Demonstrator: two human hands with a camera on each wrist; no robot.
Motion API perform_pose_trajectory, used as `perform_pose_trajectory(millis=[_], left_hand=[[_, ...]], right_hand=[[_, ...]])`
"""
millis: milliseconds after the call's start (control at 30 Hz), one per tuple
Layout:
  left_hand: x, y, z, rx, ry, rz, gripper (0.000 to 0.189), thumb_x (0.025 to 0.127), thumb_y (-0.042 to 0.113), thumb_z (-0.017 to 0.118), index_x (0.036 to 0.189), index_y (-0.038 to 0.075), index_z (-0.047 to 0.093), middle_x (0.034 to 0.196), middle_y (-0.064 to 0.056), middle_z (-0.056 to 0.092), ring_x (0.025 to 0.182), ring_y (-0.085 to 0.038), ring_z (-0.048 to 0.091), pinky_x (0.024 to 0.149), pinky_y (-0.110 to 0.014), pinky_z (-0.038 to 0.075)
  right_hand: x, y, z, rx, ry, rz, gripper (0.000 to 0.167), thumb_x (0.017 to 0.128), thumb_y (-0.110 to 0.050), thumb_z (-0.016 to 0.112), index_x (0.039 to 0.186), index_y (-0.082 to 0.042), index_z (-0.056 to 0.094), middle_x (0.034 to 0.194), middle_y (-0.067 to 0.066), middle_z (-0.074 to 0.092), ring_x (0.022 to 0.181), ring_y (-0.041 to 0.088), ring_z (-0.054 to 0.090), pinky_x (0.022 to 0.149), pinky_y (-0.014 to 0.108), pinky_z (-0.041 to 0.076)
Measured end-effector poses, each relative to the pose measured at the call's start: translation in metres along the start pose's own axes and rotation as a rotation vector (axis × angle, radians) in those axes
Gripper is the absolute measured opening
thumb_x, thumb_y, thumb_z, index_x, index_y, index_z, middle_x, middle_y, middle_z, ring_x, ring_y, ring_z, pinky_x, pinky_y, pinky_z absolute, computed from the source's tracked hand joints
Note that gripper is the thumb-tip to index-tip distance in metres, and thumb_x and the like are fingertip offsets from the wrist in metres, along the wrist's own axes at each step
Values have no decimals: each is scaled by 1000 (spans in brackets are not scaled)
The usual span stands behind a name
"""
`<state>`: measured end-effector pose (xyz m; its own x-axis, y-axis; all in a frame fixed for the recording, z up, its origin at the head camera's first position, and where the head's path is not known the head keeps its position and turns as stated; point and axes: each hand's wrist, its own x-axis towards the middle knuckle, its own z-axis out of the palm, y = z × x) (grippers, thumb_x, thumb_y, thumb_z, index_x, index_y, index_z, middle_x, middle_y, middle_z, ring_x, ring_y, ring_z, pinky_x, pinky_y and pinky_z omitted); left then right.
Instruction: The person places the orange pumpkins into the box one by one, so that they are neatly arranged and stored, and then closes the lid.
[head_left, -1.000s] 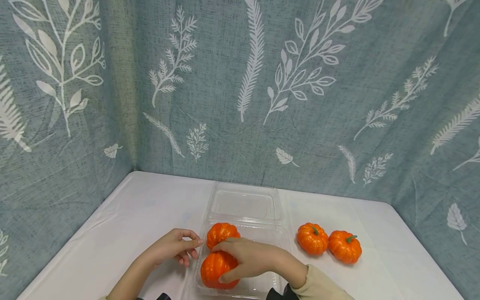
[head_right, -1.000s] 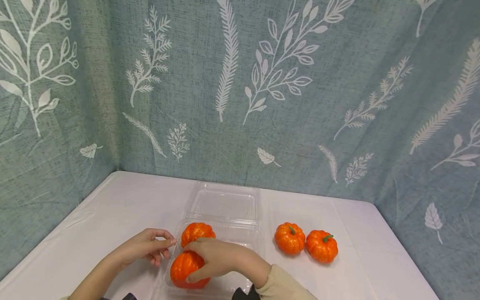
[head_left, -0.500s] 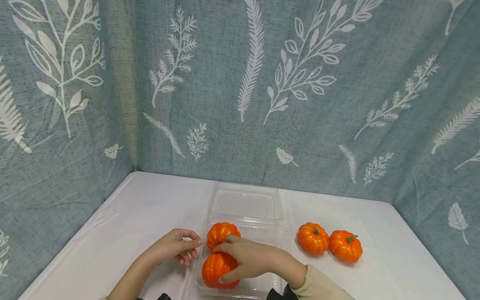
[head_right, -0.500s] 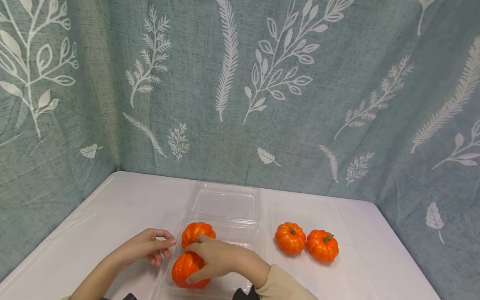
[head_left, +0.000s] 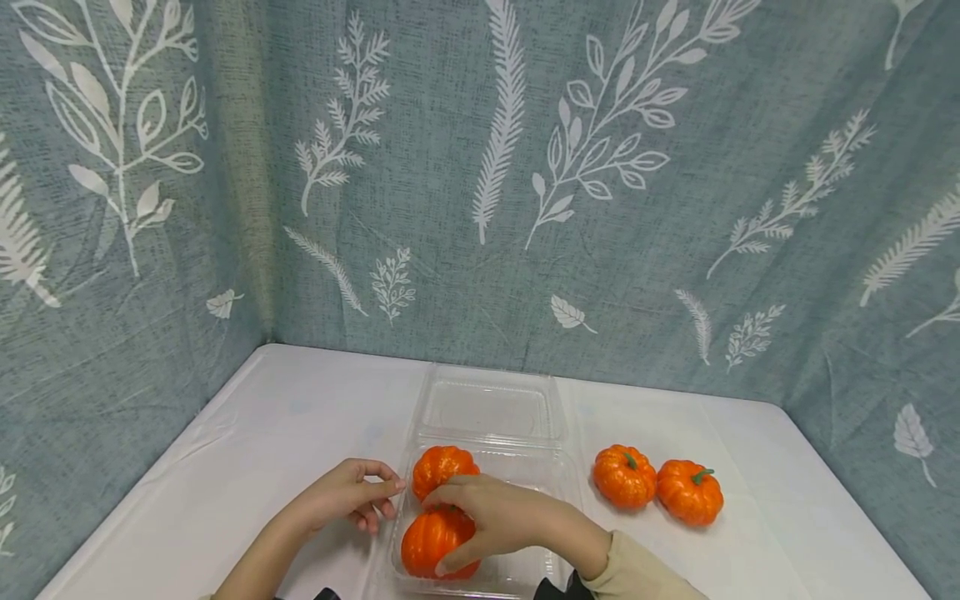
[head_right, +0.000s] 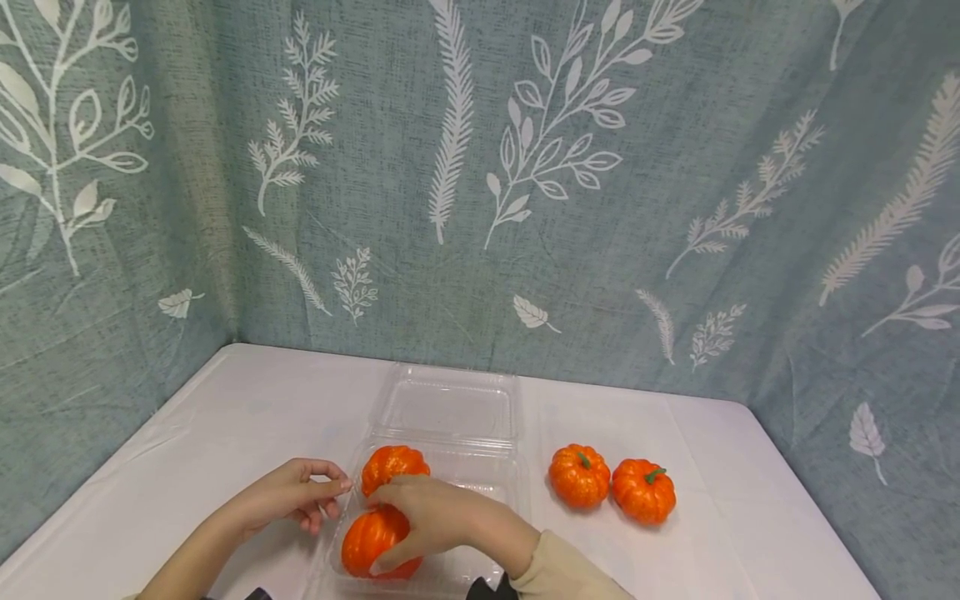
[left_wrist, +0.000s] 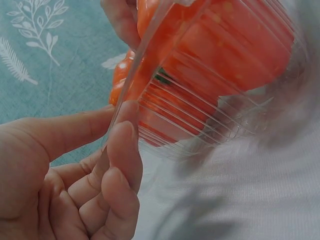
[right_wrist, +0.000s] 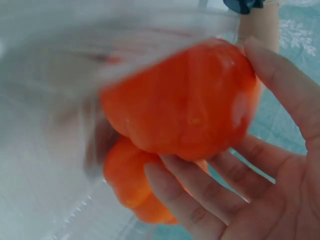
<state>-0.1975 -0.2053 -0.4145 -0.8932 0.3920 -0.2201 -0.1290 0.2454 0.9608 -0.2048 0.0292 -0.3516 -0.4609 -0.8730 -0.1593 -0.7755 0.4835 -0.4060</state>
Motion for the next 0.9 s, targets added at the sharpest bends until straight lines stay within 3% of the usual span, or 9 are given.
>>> perform_pose_trajectory(millis=[533,900], left_hand=[[-1,0,0,2,4,12,34,91,27,58,99,-5,57,65,-1,63,46,-4,53,47,-17,44],[-1,1,0,2,4,3,33,91,27,57,99,-5,58,65,0,63,46,-4,53,47,-17,43]], right_hand=[[-5,3,-10,107,-21,-63,47,85,-29,67,124,-7,53,111,-6,61,90,-1,54,72,15,45],[-15,2,-27,144,-87,-40,44,90,-31,60,125,-7,53,114,-3,60,100,7,57,82,20,46]])
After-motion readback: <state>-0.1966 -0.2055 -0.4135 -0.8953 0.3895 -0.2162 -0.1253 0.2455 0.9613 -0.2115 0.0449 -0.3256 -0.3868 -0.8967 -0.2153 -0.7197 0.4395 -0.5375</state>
